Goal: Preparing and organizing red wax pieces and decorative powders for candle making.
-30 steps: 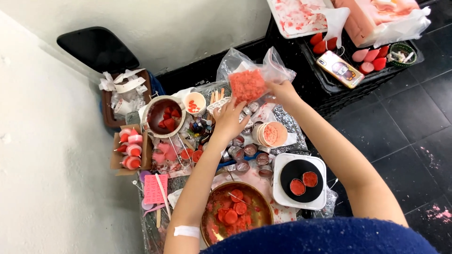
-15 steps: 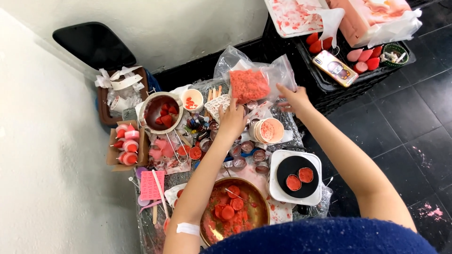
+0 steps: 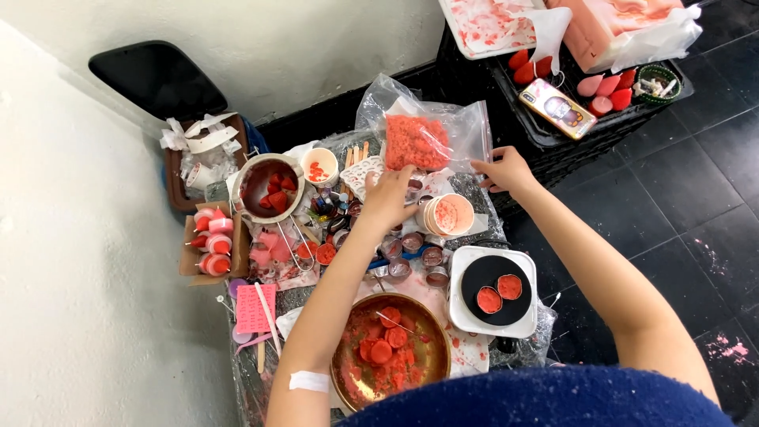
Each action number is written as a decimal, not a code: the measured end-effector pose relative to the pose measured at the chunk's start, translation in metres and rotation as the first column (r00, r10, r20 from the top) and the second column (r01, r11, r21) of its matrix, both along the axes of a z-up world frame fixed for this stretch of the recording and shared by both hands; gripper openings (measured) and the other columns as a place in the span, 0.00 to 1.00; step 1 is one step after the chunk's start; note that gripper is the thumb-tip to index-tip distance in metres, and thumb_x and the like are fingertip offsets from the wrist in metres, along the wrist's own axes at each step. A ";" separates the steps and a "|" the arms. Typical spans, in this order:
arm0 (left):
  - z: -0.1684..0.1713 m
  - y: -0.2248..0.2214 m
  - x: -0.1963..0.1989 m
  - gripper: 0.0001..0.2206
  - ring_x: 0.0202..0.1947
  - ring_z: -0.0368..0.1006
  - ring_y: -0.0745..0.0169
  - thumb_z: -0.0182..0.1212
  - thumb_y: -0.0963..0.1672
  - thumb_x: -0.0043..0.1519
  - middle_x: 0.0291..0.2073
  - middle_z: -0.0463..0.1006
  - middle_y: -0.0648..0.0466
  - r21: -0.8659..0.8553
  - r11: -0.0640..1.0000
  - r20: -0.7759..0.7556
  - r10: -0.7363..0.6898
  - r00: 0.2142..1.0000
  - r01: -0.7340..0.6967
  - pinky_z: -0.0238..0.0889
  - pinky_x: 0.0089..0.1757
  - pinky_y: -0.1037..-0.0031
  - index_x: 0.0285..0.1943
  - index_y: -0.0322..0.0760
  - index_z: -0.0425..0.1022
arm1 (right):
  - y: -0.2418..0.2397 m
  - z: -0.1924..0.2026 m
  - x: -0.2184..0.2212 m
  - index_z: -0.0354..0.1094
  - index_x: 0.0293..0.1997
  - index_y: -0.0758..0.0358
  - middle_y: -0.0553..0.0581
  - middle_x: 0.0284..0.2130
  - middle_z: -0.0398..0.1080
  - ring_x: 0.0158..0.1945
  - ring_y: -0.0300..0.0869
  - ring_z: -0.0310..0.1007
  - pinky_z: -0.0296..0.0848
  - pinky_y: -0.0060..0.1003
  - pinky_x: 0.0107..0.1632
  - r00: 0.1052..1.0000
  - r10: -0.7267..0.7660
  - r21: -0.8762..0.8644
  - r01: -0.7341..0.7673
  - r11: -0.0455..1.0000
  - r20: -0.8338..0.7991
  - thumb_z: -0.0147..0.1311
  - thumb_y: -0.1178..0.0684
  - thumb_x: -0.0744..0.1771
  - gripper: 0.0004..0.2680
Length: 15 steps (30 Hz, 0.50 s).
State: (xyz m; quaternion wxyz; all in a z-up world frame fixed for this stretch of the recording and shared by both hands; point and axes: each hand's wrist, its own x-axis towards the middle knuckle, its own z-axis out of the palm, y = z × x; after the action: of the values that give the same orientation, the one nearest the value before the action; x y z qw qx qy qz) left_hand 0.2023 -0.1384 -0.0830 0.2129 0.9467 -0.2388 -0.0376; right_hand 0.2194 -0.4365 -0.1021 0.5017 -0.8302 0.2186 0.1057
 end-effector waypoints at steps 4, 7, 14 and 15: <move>0.016 0.023 -0.009 0.42 0.60 0.65 0.47 0.77 0.49 0.44 0.61 0.73 0.46 0.080 0.996 0.041 -0.045 0.998 0.042 0.46 0.58 0.37 0.69 0.41 0.59 | 0.010 0.028 -0.024 0.43 0.69 0.71 0.66 0.44 0.74 0.38 0.49 0.79 0.80 0.45 0.38 0.999 -0.048 -0.123 0.046 0.991 -0.011 0.64 0.44 0.63 0.34; 0.012 0.034 -0.009 0.39 0.60 0.69 0.46 0.72 0.45 0.48 0.56 0.76 0.48 0.167 0.986 -0.006 0.001 1.000 0.000 0.57 0.56 0.49 0.70 0.40 0.59 | 0.016 0.038 -0.048 0.48 0.68 0.76 0.82 0.56 0.61 0.52 0.65 0.70 0.71 0.51 0.53 0.918 0.199 -0.559 0.031 0.829 0.345 0.69 0.41 0.65 0.34; 0.014 0.060 -0.009 0.17 0.42 0.79 0.47 0.58 0.43 0.66 0.35 0.83 0.48 0.003 0.998 0.045 0.062 0.997 -0.063 0.59 0.52 0.47 0.65 0.44 0.67 | 0.059 0.101 -0.097 0.59 0.63 0.68 0.69 0.57 0.65 0.62 0.62 0.66 0.66 0.53 0.60 0.697 0.588 -0.718 -0.151 0.680 0.410 0.60 0.43 0.67 0.23; 0.017 0.066 -0.010 0.17 0.42 0.79 0.48 0.58 0.43 0.65 0.34 0.83 0.48 -0.019 0.998 0.106 0.056 0.993 -0.054 0.59 0.52 0.49 0.63 0.44 0.68 | 0.062 0.102 -0.100 0.61 0.62 0.66 0.66 0.57 0.66 0.62 0.60 0.67 0.66 0.53 0.59 0.657 0.648 -0.665 -0.290 0.688 0.385 0.59 0.43 0.68 0.20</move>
State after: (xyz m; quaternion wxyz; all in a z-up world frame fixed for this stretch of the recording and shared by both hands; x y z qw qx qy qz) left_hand 0.1919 -0.0727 -0.0663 0.2086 0.9518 -0.2241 0.0209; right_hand 0.1190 -0.3745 -0.0002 0.2351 -0.9535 -0.1631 -0.0948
